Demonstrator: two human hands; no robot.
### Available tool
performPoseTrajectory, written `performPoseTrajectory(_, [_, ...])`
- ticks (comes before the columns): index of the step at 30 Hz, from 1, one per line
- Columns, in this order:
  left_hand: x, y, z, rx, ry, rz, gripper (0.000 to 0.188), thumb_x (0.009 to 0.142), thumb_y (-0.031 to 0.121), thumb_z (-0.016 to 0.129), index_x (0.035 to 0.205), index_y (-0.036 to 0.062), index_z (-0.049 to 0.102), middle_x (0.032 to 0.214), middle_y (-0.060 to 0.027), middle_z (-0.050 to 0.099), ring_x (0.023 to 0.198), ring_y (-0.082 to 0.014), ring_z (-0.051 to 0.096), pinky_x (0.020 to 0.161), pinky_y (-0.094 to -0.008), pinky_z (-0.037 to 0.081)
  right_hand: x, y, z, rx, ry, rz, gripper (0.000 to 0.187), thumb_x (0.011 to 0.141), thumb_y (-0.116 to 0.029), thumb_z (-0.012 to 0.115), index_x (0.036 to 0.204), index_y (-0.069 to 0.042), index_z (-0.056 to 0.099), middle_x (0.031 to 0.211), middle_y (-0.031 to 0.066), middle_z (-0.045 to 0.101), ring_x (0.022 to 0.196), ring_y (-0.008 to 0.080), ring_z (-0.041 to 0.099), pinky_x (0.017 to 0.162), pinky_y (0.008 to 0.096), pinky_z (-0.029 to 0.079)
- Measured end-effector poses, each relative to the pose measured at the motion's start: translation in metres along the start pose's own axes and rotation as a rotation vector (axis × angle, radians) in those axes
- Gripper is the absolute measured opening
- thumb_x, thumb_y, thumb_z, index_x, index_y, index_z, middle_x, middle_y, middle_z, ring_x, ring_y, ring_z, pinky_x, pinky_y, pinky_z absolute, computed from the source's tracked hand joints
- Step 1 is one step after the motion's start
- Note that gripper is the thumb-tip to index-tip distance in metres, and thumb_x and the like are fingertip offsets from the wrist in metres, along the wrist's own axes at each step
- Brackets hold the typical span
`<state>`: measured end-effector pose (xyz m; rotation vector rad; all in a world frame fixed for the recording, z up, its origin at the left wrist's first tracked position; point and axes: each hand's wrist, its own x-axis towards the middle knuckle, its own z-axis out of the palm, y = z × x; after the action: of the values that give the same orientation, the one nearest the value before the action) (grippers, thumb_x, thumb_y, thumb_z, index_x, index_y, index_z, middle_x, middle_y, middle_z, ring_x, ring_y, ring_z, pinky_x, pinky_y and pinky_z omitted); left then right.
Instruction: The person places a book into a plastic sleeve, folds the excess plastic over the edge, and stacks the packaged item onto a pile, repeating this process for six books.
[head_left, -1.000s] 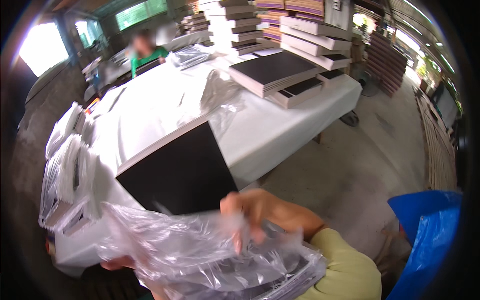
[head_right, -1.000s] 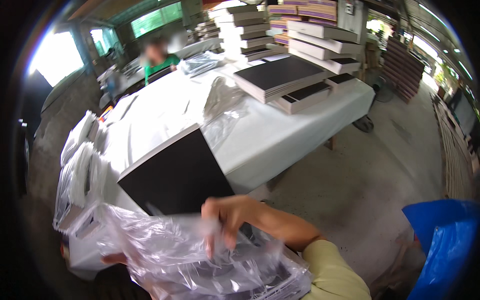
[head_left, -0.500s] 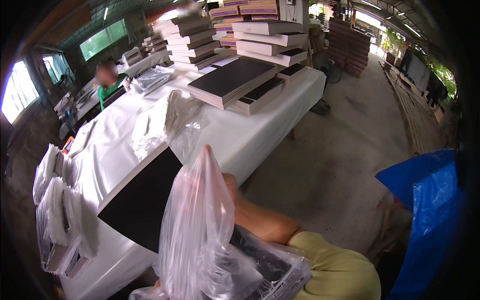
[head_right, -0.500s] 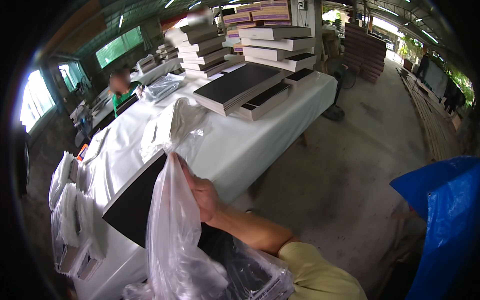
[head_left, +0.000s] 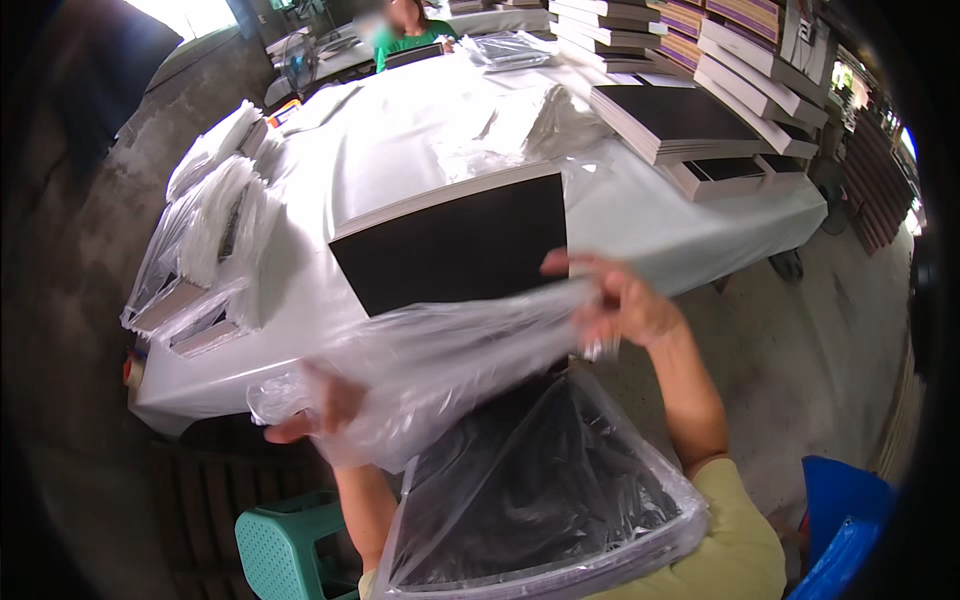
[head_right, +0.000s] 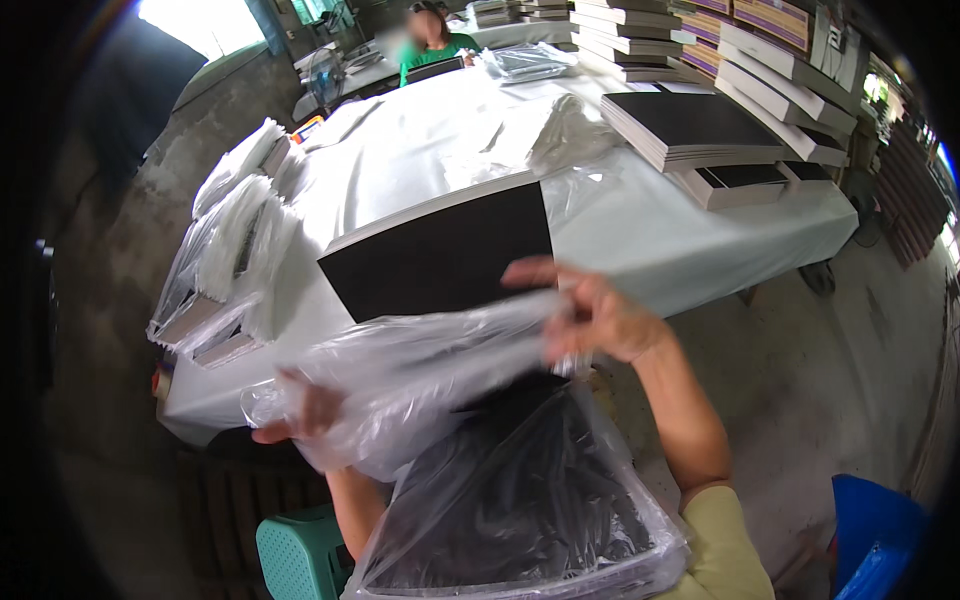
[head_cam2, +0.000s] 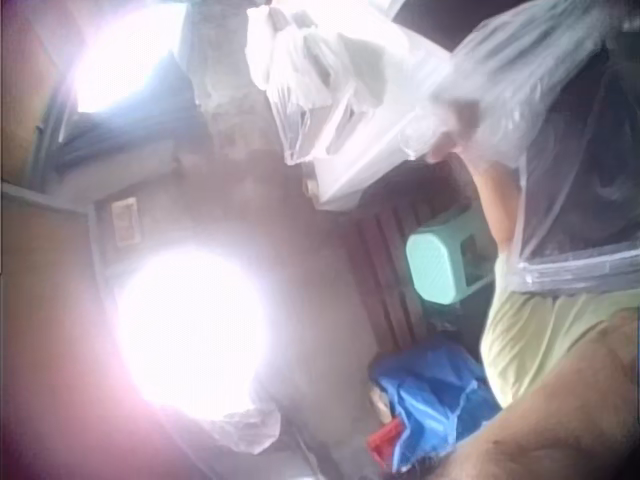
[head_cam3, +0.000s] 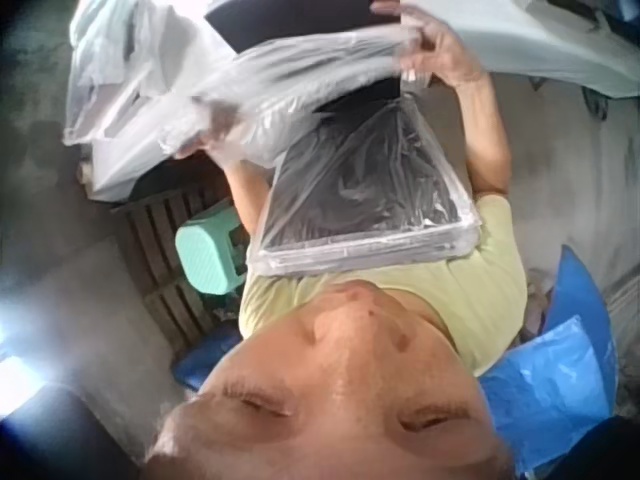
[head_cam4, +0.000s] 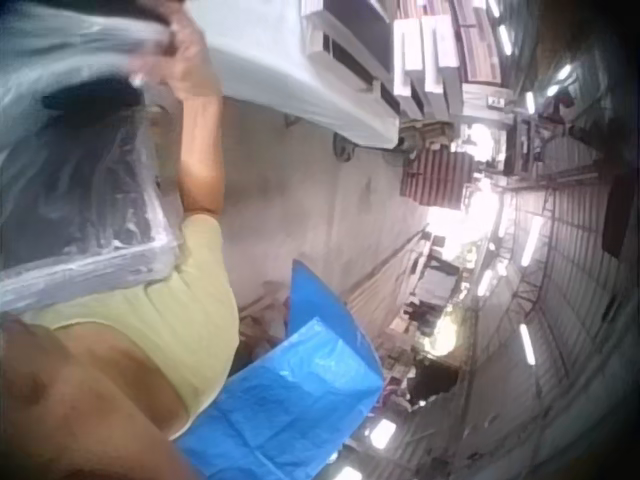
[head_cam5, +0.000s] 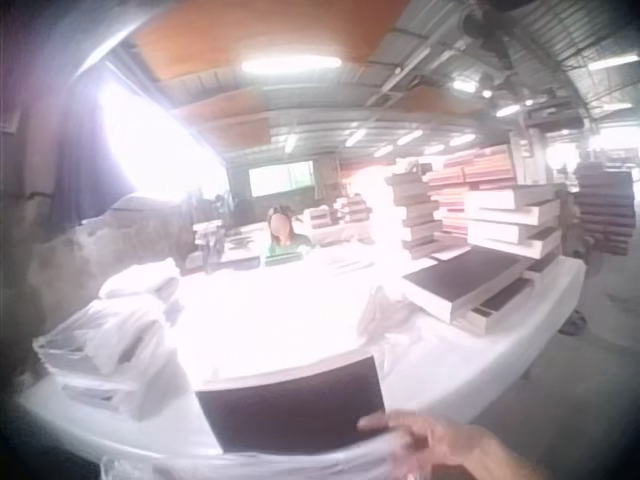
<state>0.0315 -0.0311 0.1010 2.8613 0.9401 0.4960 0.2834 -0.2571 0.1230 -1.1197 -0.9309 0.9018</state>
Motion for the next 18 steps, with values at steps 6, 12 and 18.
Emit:
performPoseTrajectory(6, [0.057, -0.015, 0.024, -0.437, 0.577, 0.122, 0.04, 0.059, -0.005, 0.062, 0.098, 0.0017, 0.056, 0.091, -0.0111, 0.049, 0.081, -0.0239, 0.05, 0.072, -0.0293, 0.04, 0.044, 0.0, 0.012, -0.962, 0.592, -0.376, 0.059, 0.057, 0.015, 0.051, 0.111, -0.009, 0.051, 0.066, 0.0046, 0.049, 0.065, 0.0187, 0.053, 0.058, 0.0309, 0.042])
performPoseTrajectory(12, [0.09, 0.006, 0.019, -0.117, 0.675, 0.112, 0.07, 0.056, -0.019, 0.048, 0.117, 0.0143, 0.052, 0.103, -0.0082, 0.043, 0.072, -0.0227, 0.054, 0.058, -0.0347, 0.044, 0.078, 0.009, -0.014, -1.183, 0.805, -0.495, 0.054, 0.064, 0.012, 0.056, 0.113, -0.009, 0.053, 0.096, 0.0119, 0.038, 0.068, 0.0273, 0.053, 0.063, 0.0365, 0.041])
performPoseTrajectory(18, [0.035, -0.01, 0.02, -0.206, 0.898, 0.351, 0.047, 0.065, -0.01, 0.057, 0.111, 0.0029, 0.057, 0.104, -0.0112, 0.046, 0.073, -0.0171, 0.055, 0.063, -0.0274, 0.048, 0.024, 0.012, 0.015, -1.143, 0.829, -0.604, 0.053, 0.066, 0.003, 0.067, 0.115, -0.012, 0.054, 0.096, 0.0082, 0.039, 0.056, 0.0147, 0.048, 0.052, 0.0301, 0.039])
